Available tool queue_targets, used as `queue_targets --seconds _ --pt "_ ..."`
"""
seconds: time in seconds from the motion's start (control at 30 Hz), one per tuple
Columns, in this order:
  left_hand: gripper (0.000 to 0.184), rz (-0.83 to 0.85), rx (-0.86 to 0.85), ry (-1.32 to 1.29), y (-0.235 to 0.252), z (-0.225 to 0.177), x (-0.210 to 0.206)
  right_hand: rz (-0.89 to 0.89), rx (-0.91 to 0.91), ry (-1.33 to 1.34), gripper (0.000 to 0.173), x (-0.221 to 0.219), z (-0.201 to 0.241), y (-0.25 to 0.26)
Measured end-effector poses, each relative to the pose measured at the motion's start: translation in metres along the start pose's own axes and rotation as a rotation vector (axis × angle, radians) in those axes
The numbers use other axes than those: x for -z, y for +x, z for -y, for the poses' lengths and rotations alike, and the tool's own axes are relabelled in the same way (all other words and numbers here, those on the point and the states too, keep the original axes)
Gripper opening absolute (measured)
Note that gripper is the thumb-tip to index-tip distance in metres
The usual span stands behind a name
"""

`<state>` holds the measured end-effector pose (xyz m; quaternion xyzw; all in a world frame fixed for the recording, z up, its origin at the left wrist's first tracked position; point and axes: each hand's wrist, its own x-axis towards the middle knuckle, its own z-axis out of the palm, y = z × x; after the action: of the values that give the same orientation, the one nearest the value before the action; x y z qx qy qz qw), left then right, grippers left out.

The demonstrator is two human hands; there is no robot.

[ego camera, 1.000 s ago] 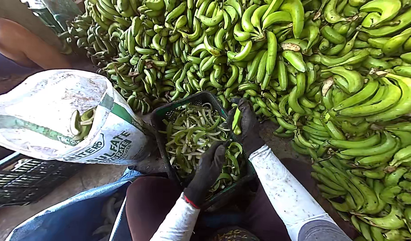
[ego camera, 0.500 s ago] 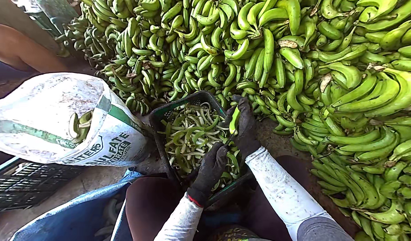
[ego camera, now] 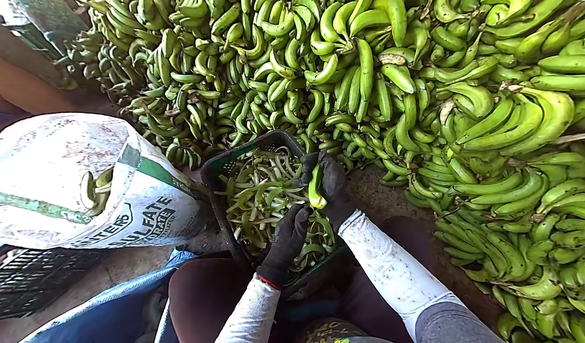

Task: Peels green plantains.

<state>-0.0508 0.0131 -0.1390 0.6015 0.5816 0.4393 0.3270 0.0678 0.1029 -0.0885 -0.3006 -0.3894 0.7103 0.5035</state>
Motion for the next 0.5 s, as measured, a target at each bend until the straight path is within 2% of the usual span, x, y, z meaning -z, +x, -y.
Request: queue_targets --seconds 0.1,0.3,0.4,0.5 --pt "0.066 -0.010 0.016 0.080 0.003 0.005 0.004 0.036 -0.154 0.135 0.057 -0.008 -0.003 -0.006" --pt "0.061 0.013 0.116 0.165 0.003 0.011 0.007 -0.054 -0.250 0.139 0.065 -0.013 -0.022 -0.017" --pt "0.065 0.010 0.078 0.216 0.002 0.016 0.006 -0.120 -0.276 0.184 0.056 -0.021 -0.009 -0.027" --pt "0.061 0.044 0.054 0.343 0.003 0.004 0.021 -0.122 -0.307 0.287 0.051 -0.016 -0.001 -0.032"
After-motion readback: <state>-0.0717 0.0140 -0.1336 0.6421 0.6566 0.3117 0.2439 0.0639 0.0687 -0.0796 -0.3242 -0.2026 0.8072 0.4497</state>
